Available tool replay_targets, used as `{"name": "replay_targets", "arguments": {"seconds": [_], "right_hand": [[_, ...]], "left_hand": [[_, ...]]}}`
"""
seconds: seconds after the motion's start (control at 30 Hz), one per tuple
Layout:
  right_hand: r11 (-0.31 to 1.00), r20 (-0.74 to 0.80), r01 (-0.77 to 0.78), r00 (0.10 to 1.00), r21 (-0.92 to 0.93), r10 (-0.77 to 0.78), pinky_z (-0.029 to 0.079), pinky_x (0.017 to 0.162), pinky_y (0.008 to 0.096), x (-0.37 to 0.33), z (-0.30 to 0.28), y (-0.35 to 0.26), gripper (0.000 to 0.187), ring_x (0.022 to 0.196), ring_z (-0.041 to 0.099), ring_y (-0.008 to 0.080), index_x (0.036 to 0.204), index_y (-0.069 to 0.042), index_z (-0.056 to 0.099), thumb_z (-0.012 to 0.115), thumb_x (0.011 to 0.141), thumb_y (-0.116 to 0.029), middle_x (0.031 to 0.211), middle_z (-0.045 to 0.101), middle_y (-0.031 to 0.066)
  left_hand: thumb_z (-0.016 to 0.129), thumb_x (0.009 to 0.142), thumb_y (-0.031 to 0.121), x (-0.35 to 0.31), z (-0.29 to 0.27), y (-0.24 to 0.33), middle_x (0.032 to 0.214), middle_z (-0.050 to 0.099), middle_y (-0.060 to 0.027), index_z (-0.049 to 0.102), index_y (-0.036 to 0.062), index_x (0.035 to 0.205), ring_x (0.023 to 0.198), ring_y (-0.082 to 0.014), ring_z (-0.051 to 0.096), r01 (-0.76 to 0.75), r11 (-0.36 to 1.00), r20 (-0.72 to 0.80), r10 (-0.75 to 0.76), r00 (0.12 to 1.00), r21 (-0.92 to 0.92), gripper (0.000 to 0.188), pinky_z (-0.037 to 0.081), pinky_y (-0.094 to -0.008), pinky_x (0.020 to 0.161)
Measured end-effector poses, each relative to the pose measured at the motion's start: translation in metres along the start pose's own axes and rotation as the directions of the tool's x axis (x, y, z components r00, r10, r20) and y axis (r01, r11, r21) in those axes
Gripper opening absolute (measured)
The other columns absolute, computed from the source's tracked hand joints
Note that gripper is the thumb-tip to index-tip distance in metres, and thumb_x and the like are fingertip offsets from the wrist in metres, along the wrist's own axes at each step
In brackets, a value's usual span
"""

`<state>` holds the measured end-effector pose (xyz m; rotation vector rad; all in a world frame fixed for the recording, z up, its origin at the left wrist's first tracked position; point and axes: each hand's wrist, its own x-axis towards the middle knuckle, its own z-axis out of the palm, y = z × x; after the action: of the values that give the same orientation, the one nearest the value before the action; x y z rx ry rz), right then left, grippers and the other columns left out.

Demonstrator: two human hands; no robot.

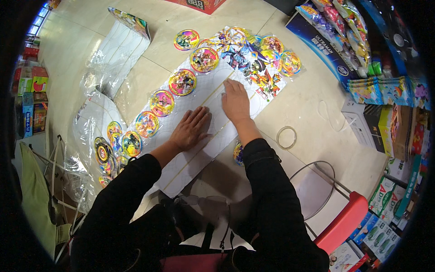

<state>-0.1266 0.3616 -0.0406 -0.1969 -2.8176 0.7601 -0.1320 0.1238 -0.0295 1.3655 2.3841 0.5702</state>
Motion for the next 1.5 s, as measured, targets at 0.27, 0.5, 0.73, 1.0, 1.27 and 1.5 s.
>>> {"name": "replay_targets", "arguments": {"seconds": [0.27, 0.5, 0.73, 1.0, 1.27, 1.5], "right_hand": [[0.987, -0.165, -0.161, 0.973, 0.021, 0.162, 0.047, 0.096, 0.0427, 0.027, -0.004, 0.033, 0.029, 0.107, 0.055, 0.0337, 0.112, -0.006, 0.068, 0.065, 0.083, -0.008, 0.112, 0.062, 0.0132], [0.993, -0.276, -0.120, 0.955, -0.021, 0.109, 0.050, 0.084, 0.0418, 0.038, 0.003, 0.036, 0.015, 0.093, 0.059, 0.0301, 0.093, -0.009, 0.072, 0.071, 0.078, -0.007, 0.095, 0.062, 0.0089], [0.993, -0.163, -0.103, 0.982, -0.060, 0.092, 0.052, 0.080, 0.0419, 0.046, -0.003, 0.042, 0.014, 0.094, 0.059, 0.0304, 0.091, -0.012, 0.071, 0.072, 0.078, -0.009, 0.093, 0.062, 0.0084], [0.993, 0.043, -0.100, 0.994, -0.064, 0.103, 0.053, 0.077, 0.0429, 0.060, -0.017, 0.046, 0.012, 0.092, 0.059, 0.0309, 0.087, -0.013, 0.065, 0.071, 0.078, -0.009, 0.088, 0.061, 0.0079], [0.992, -0.032, -0.112, 0.993, -0.051, 0.111, 0.052, 0.080, 0.0441, 0.056, -0.012, 0.048, 0.011, 0.095, 0.060, 0.0319, 0.086, -0.011, 0.067, 0.072, 0.077, -0.007, 0.091, 0.063, 0.0089], [0.995, -0.066, -0.095, 0.994, -0.033, 0.093, 0.052, 0.081, 0.0440, 0.053, -0.009, 0.050, 0.012, 0.096, 0.059, 0.0321, 0.088, -0.012, 0.068, 0.073, 0.077, -0.007, 0.092, 0.063, 0.0089]], "left_hand": [[0.058, 0.093, 0.041, -0.003, 0.005, -0.004, 0.163, 0.026, -0.0124, 0.029, 0.0066, 0.155, 0.152, -0.0282, 0.020, 0.025, 0.998, 0.079, -0.030, 0.996, 0.064, 0.076, 0.018, -0.0498, 0.121], [0.056, 0.094, 0.041, -0.004, 0.002, -0.005, 0.163, 0.025, -0.0121, 0.030, 0.0057, 0.154, 0.152, -0.0273, 0.019, 0.026, 0.999, 0.057, -0.027, 0.998, 0.022, 0.075, 0.017, -0.0491, 0.122], [0.057, 0.094, 0.042, -0.003, 0.002, -0.006, 0.163, 0.023, -0.0141, 0.030, 0.0067, 0.155, 0.152, -0.0298, 0.019, 0.019, 1.000, 0.064, -0.020, 0.998, 0.007, 0.075, 0.016, -0.0502, 0.122], [0.055, 0.095, 0.043, -0.004, 0.004, -0.004, 0.163, 0.024, -0.0140, 0.029, 0.0070, 0.155, 0.152, -0.0299, 0.019, 0.018, 1.000, 0.059, -0.019, 0.998, 0.023, 0.075, 0.017, -0.0507, 0.121], [0.058, 0.093, 0.042, -0.001, 0.001, -0.004, 0.163, 0.025, -0.0146, 0.031, 0.0061, 0.154, 0.152, -0.0305, 0.021, 0.000, 0.999, 0.040, -0.001, 0.999, 0.034, 0.075, 0.019, -0.0508, 0.121], [0.058, 0.093, 0.043, -0.002, 0.002, -0.004, 0.162, 0.026, -0.0142, 0.031, 0.0055, 0.154, 0.151, -0.0295, 0.022, 0.008, 0.999, 0.049, -0.010, 0.999, 0.047, 0.076, 0.019, -0.0504, 0.120]]}}
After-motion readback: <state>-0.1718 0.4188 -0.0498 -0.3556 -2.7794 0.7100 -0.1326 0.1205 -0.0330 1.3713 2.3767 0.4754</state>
